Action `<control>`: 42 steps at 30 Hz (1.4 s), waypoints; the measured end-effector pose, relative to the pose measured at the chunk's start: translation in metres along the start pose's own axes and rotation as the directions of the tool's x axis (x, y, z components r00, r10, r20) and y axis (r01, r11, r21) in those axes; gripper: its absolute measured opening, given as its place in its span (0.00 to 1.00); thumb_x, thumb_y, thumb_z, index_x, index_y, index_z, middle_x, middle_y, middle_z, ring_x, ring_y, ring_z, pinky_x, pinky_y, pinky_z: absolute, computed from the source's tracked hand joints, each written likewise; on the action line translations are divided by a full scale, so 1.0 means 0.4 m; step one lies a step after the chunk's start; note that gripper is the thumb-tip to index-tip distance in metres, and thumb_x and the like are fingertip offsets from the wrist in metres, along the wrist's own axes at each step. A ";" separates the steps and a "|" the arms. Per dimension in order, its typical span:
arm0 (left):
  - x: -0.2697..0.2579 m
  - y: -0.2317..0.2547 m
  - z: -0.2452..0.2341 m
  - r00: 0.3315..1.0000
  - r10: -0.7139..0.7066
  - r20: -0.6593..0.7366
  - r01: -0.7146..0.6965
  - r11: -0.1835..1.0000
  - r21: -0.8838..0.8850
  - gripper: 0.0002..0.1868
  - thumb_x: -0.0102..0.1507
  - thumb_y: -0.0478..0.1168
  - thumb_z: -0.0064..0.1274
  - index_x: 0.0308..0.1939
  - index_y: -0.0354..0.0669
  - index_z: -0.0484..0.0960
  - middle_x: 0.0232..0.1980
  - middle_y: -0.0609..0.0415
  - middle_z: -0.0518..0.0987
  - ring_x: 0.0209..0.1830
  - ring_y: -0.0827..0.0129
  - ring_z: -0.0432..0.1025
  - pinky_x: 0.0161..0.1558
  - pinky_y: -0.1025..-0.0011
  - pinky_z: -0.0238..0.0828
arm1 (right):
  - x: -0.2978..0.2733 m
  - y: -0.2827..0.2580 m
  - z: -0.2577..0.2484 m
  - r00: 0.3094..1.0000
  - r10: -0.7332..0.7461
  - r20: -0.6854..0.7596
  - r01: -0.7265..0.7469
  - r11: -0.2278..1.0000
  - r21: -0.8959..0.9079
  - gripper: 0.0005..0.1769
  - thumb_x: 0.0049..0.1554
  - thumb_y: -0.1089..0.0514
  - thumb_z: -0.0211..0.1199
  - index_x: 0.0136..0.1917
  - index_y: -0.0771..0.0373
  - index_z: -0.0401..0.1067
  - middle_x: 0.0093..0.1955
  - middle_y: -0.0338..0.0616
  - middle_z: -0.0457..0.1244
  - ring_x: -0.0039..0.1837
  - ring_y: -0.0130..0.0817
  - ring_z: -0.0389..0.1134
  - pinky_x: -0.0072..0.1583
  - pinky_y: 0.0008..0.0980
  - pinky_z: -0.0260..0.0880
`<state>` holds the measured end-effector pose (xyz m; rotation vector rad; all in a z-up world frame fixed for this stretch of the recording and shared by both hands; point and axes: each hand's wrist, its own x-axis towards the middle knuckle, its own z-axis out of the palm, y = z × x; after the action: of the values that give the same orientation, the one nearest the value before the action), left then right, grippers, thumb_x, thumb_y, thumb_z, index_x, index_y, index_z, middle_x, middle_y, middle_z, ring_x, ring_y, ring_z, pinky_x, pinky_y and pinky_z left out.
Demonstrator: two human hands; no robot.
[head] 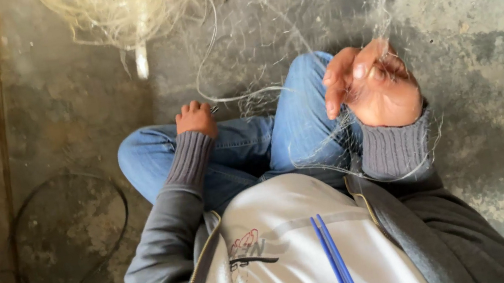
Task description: Repair and untangle a fine-mesh fishing net using a small tool while sitting on the floor.
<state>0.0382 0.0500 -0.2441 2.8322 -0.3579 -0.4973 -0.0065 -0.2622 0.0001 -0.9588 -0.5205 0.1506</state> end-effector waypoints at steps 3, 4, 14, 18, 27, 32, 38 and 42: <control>0.066 -0.040 0.027 0.956 -0.147 0.252 0.144 0.989 0.031 0.23 0.66 0.53 0.52 0.61 0.49 0.75 0.65 0.51 0.71 0.69 0.55 0.63 0.67 0.50 0.62 | -0.018 -0.018 -0.017 0.997 -0.043 -0.059 0.042 0.999 -0.015 0.09 0.66 0.55 0.49 0.53 0.63 0.59 0.57 0.74 0.60 0.42 0.58 0.73 0.45 0.48 0.81; 0.076 -0.059 0.029 0.973 -0.154 0.170 0.150 0.988 0.038 0.21 0.64 0.50 0.53 0.59 0.49 0.77 0.62 0.51 0.74 0.66 0.55 0.66 0.63 0.51 0.66 | -0.027 -0.031 -0.029 0.996 -0.027 -0.085 0.026 1.000 -0.017 0.09 0.67 0.55 0.48 0.54 0.62 0.59 0.57 0.72 0.60 0.44 0.59 0.73 0.46 0.48 0.81; 0.102 -0.213 -0.089 0.877 -0.367 0.311 0.401 0.915 -0.050 0.19 0.56 0.43 0.60 0.49 0.41 0.87 0.52 0.36 0.84 0.57 0.41 0.77 0.56 0.46 0.75 | -0.010 0.009 0.020 0.996 -0.086 0.024 0.085 0.996 0.038 0.26 0.61 0.46 0.63 0.57 0.71 0.62 0.55 0.72 0.61 0.49 0.61 0.73 0.47 0.51 0.81; 0.075 -0.206 -0.113 0.890 -0.362 0.279 0.394 0.916 -0.068 0.17 0.58 0.45 0.58 0.48 0.43 0.88 0.51 0.38 0.84 0.56 0.41 0.76 0.55 0.46 0.73 | 0.017 0.014 0.047 0.997 0.019 0.079 -0.021 0.999 0.026 0.47 0.56 0.22 0.56 0.57 0.71 0.63 0.53 0.72 0.62 0.52 0.61 0.73 0.48 0.52 0.80; -0.452 0.215 -0.616 0.358 0.216 -0.908 -0.742 0.656 -0.136 0.22 0.58 0.28 0.57 0.57 0.26 0.77 0.53 0.37 0.79 0.53 0.38 0.74 0.57 0.49 0.73 | 0.073 -0.081 0.141 0.975 0.049 0.216 -0.074 0.991 0.108 0.54 0.56 0.17 0.38 0.60 0.70 0.69 0.60 0.66 0.65 0.61 0.57 0.71 0.56 0.50 0.78; -0.640 0.317 -0.708 0.001 0.749 -0.662 -0.950 0.208 0.233 0.09 0.73 0.33 0.56 0.57 0.42 0.86 0.59 0.52 0.81 0.61 0.77 0.80 0.67 0.59 0.77 | 0.077 -0.093 0.171 0.951 0.050 0.306 -0.093 0.987 0.128 0.58 0.51 0.17 0.29 0.61 0.71 0.68 0.59 0.68 0.63 0.57 0.60 0.69 0.54 0.50 0.77; -0.357 0.335 -0.714 0.167 0.349 -0.922 -0.973 0.207 -0.098 0.16 0.72 0.41 0.31 0.40 0.31 0.71 0.43 0.40 0.70 0.46 0.43 0.69 0.51 0.46 0.70 | 0.032 -0.067 0.094 0.980 -0.009 0.198 -0.039 0.971 0.234 0.57 0.53 0.16 0.33 0.57 0.75 0.64 0.54 0.78 0.62 0.52 0.72 0.71 0.46 0.61 0.76; -0.204 0.338 -0.741 0.168 0.358 -0.918 -0.982 0.146 -0.123 0.16 0.76 0.40 0.31 0.40 0.31 0.68 0.67 0.29 0.66 0.75 0.34 0.56 0.72 0.44 0.57 | 0.041 -0.052 0.038 0.964 -0.018 0.267 -0.067 0.949 0.308 0.56 0.54 0.16 0.35 0.55 0.76 0.62 0.53 0.80 0.59 0.53 0.76 0.68 0.45 0.58 0.77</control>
<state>0.0441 0.0033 0.0883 1.3535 -1.0735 0.6456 -0.0017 -0.2571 0.0299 -0.6345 -0.7093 0.3788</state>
